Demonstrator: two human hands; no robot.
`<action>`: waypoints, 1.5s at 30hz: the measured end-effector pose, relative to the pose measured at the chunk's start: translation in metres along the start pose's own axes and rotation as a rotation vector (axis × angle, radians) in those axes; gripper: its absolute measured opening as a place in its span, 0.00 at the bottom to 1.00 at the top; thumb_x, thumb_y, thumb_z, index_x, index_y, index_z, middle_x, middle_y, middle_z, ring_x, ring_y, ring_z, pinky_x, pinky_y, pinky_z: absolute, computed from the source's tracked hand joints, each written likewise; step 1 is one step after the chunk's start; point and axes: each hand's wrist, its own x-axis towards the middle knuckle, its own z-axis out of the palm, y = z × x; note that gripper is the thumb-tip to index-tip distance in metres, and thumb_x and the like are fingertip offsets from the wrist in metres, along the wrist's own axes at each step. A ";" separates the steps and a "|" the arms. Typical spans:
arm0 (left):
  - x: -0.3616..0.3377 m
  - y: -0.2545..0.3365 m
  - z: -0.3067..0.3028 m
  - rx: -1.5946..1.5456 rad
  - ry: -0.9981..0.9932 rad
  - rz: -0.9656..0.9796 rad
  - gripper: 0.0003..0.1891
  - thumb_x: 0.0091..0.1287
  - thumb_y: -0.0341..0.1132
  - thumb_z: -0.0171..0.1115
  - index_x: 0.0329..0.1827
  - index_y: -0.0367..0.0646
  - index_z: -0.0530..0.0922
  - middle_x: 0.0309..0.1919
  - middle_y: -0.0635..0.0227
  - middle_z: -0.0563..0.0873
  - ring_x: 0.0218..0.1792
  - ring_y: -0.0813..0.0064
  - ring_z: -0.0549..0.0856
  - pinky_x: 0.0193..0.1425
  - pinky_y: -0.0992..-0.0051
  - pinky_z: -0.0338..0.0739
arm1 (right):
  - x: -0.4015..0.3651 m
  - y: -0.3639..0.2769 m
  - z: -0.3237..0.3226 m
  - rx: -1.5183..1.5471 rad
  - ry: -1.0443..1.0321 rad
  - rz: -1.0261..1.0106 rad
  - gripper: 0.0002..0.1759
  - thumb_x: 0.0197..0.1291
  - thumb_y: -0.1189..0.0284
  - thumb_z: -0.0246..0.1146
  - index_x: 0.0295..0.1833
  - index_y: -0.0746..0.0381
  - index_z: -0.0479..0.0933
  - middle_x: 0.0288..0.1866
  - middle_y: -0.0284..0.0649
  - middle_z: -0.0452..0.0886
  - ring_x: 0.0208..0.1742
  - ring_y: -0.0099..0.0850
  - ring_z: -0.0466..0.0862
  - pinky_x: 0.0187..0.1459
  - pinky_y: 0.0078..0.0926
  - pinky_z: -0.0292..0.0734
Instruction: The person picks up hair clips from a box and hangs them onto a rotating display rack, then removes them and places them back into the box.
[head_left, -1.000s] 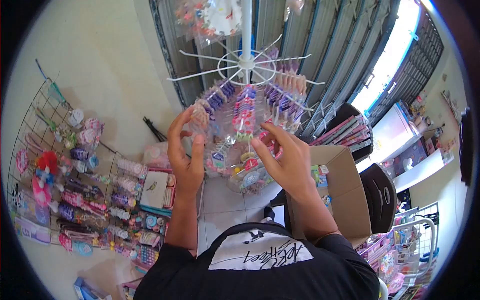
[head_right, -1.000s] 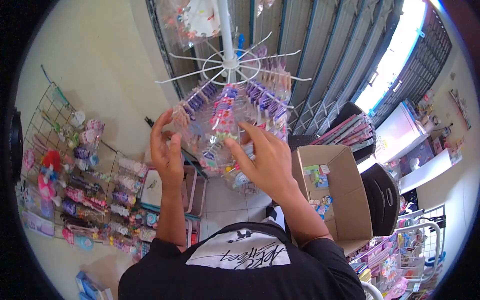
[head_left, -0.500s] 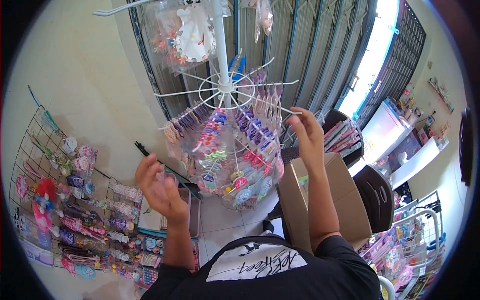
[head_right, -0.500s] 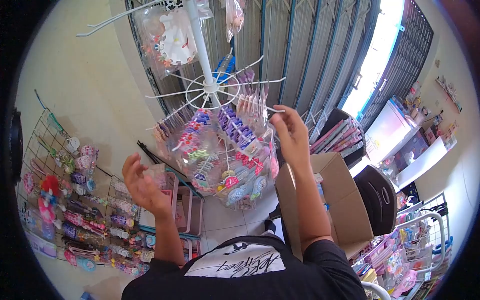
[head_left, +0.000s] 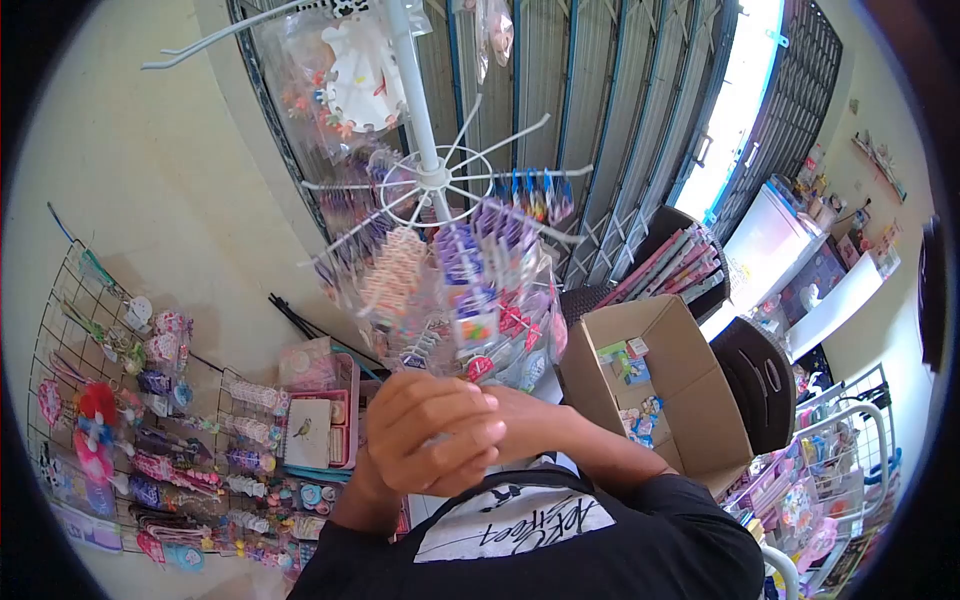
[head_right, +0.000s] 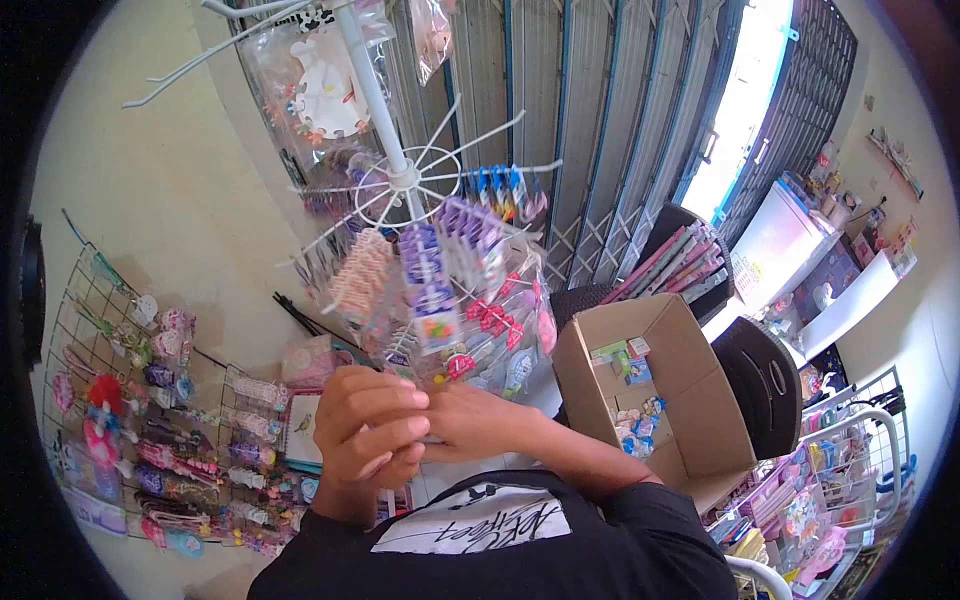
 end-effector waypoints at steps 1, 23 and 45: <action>0.000 -0.002 -0.001 0.020 -0.020 -0.036 0.07 0.66 0.37 0.64 0.44 0.47 0.81 0.39 0.63 0.88 0.37 0.62 0.87 0.36 0.65 0.79 | -0.005 -0.003 -0.009 -0.002 0.004 0.001 0.26 0.66 0.67 0.65 0.67 0.64 0.74 0.40 0.46 0.85 0.40 0.50 0.85 0.41 0.42 0.81; -0.116 -0.043 0.078 0.000 -0.404 -0.529 0.16 0.60 0.35 0.71 0.51 0.41 0.83 0.57 0.60 0.81 0.60 0.56 0.79 0.65 0.60 0.73 | -0.030 0.038 -0.072 0.293 1.049 0.169 0.23 0.66 0.75 0.63 0.66 0.67 0.75 0.65 0.45 0.78 0.61 0.31 0.77 0.55 0.27 0.73; -0.093 -0.021 0.156 -0.391 -0.588 -0.470 0.17 0.51 0.33 0.77 0.44 0.43 0.83 0.44 0.63 0.87 0.43 0.60 0.84 0.48 0.62 0.74 | -0.371 0.104 -0.105 0.498 1.174 0.853 0.18 0.73 0.61 0.58 0.60 0.58 0.80 0.45 0.32 0.86 0.42 0.18 0.79 0.42 0.19 0.71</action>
